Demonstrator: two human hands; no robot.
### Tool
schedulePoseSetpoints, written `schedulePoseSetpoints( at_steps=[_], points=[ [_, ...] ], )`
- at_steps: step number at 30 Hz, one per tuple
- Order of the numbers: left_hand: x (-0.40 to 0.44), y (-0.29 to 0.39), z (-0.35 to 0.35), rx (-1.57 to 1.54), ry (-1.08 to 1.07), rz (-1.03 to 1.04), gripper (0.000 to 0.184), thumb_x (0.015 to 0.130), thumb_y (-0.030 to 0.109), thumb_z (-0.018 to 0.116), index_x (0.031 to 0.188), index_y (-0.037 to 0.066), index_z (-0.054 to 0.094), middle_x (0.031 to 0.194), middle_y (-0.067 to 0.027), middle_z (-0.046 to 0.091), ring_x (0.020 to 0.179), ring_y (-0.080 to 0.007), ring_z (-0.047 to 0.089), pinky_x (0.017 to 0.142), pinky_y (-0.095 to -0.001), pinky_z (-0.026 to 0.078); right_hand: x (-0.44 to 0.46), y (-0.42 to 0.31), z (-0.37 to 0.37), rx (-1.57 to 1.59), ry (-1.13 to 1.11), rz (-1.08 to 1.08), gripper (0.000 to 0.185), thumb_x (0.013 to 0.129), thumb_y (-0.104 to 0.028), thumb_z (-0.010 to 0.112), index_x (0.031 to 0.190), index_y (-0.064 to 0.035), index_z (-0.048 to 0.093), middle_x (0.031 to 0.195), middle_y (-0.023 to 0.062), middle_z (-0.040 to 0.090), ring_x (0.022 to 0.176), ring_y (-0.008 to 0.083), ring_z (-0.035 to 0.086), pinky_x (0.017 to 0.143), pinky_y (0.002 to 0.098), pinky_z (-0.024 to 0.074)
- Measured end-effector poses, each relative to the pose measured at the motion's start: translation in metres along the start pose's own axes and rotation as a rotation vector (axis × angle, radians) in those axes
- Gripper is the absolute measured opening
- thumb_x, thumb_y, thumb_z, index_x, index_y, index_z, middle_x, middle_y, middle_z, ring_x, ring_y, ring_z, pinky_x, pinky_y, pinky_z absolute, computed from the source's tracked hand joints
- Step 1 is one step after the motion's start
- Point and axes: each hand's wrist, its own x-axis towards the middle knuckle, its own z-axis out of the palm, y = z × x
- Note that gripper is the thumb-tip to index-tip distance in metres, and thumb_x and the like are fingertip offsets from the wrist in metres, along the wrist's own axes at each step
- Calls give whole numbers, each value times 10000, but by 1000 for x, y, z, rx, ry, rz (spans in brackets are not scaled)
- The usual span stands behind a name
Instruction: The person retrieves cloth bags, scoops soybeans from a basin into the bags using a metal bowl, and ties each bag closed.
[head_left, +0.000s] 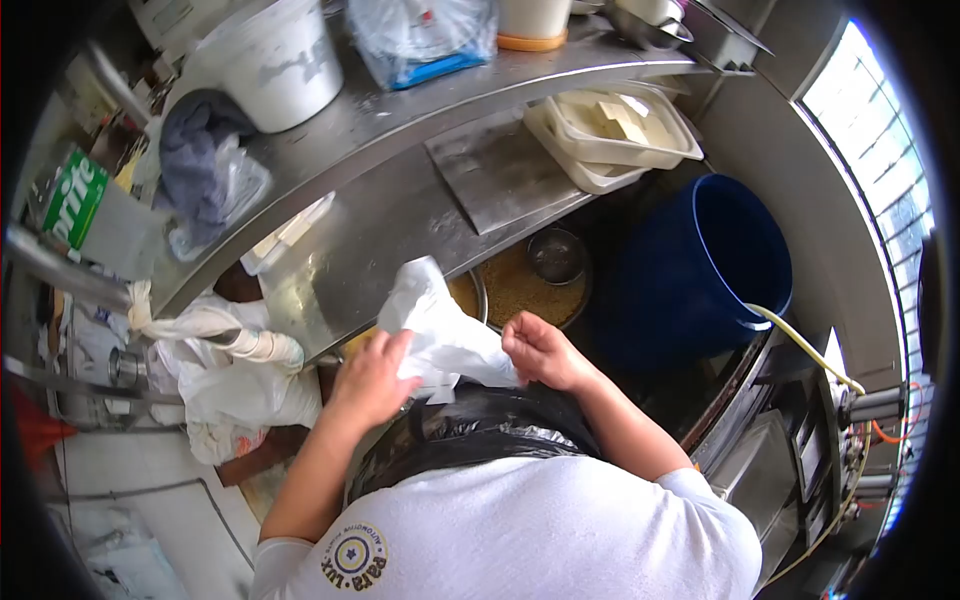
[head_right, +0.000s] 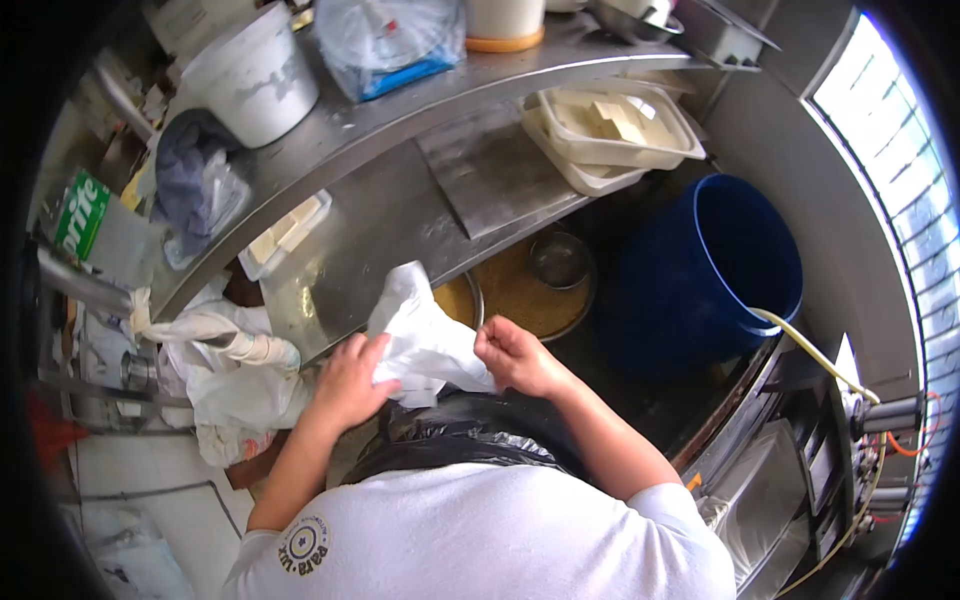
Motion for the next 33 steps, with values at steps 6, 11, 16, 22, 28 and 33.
schedulePoseSetpoints(
  at_steps=[6, 11, 16, 22, 28, 33],
  points=[
    [12, -38, 9, -353, 133, -58, 322, 827, 156, 773, 1113, 33, 689, 1052, -183, 688, 962, -369, 689, 811, -438, 556, 9, -15, 55, -833, 255, -509, 733, 795, -406, 862, 1345, -24, 563, 1130, 149, 650, 848, 291, 677, 827, 404, 554],
    [22, 10, 12, -433, 118, 205, 419, 823, 179, 801, 1197, 63, 654, 1030, -153, 670, 901, -338, 690, 779, -448, 563, 33, -2, 60, -416, 231, -17, 287, 892, -103, 680, 1164, -12, 656, 939, 133, 697, 911, 206, 684, 824, 338, 551],
    [17, -63, 35, 142, 217, 5, 545, 799, 77, 713, 1325, 67, 571, 1144, -154, 559, 1043, -369, 551, 927, -498, 473, 8, -27, 21, 142, -131, 85, 232, 997, -213, 679, 1137, -29, 656, 998, 17, 689, 891, 92, 617, 810, 249, 491],
    [16, -120, 85, -1236, 184, -401, 465, 949, 315, 748, 1288, 37, 591, 1377, -204, 598, 1252, -284, 590, 1051, -397, 457, 6, -14, 26, -460, 131, 212, 339, 970, -240, 707, 1233, -31, 669, 1011, 58, 706, 916, 123, 628, 843, 276, 500],
    [29, -66, 128, -646, 184, -30, 824, 859, 314, 828, 1495, -17, 422, 1434, -258, 549, 1361, -398, 509, 1140, -443, 393, 16, -29, 60, 239, 50, 151, 257, 997, -202, 666, 1158, -1, 672, 995, 56, 709, 856, 126, 652, 772, 278, 523],
    [45, -78, 129, -856, -153, -125, 604, 913, 349, 743, 1373, 10, 547, 1320, -169, 652, 1265, -312, 599, 1054, -413, 477, 7, -40, 62, 560, -242, 65, 346, 943, -246, 750, 1180, -12, 656, 1047, 54, 698, 934, 133, 650, 840, 302, 518]
  ],
)
